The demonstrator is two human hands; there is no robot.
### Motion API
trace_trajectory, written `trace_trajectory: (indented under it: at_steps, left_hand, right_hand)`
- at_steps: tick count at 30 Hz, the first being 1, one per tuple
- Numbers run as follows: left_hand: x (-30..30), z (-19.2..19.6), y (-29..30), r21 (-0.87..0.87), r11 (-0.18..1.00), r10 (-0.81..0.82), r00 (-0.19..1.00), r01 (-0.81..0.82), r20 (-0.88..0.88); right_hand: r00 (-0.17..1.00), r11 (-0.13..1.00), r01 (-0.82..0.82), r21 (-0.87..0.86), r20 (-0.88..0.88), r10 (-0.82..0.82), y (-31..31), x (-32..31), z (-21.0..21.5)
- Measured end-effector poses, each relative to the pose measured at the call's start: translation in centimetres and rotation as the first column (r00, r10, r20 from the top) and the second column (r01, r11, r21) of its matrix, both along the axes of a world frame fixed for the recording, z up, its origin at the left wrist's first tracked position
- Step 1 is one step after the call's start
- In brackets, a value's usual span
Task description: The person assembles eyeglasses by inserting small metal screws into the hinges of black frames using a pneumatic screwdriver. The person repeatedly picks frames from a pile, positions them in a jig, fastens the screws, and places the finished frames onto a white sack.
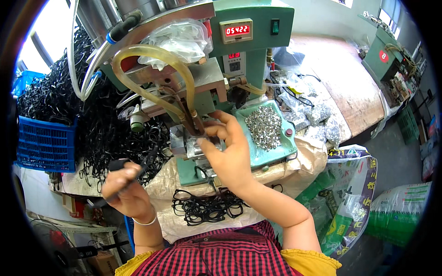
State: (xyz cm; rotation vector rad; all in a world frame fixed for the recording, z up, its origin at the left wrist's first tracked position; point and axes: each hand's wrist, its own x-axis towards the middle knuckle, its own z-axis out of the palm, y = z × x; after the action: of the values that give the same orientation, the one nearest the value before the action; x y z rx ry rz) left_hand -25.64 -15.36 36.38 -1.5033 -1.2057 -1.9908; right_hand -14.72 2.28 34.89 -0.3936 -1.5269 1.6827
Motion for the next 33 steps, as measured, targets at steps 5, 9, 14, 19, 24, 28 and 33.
trace_trajectory:
  at_steps: [5,9,14,19,24,28,33]
  left_hand:
    - [0.7,-1.1,2.6,-0.404,0.909,-0.057,0.927,-0.106,-0.371]
    - [-0.1,-2.1,4.0,-0.441,0.889,-0.120,0.864,-0.127,-0.489]
    - [-0.2,-1.9,4.1,-0.449,0.889,-0.140,0.878,-0.093,-0.458]
    - [3.5,-2.5,1.9,-0.529,0.825,0.034,0.951,-0.200,-0.307]
    - [0.7,-1.4,-5.8,-0.222,0.661,0.674,0.697,-0.717,-0.245]
    - [-4.8,2.4,-4.0,-0.405,0.413,0.756,0.555,-0.816,-0.347]
    - [-8.0,-1.0,-1.0,-0.612,0.308,0.488,0.673,-0.728,-0.556]
  right_hand:
    - [0.908,0.857,0.067,0.511,0.324,-0.264,5.2,2.6,-3.2]
    - [0.600,0.419,0.123,0.900,0.268,-0.754,10.2,5.1,-9.5]
    - [0.681,0.475,0.226,0.851,0.210,-0.701,10.8,4.9,-10.0]
    - [0.718,0.686,0.400,0.608,0.257,-0.647,10.1,5.7,-9.9]
    - [0.875,0.868,0.484,-0.109,0.071,-0.479,10.6,7.1,-10.9]
    - [0.928,0.923,0.373,-0.090,0.043,-0.370,10.9,3.4,-11.5]
    - [0.908,0.916,0.381,0.124,0.134,-0.396,8.4,2.2,-8.3]
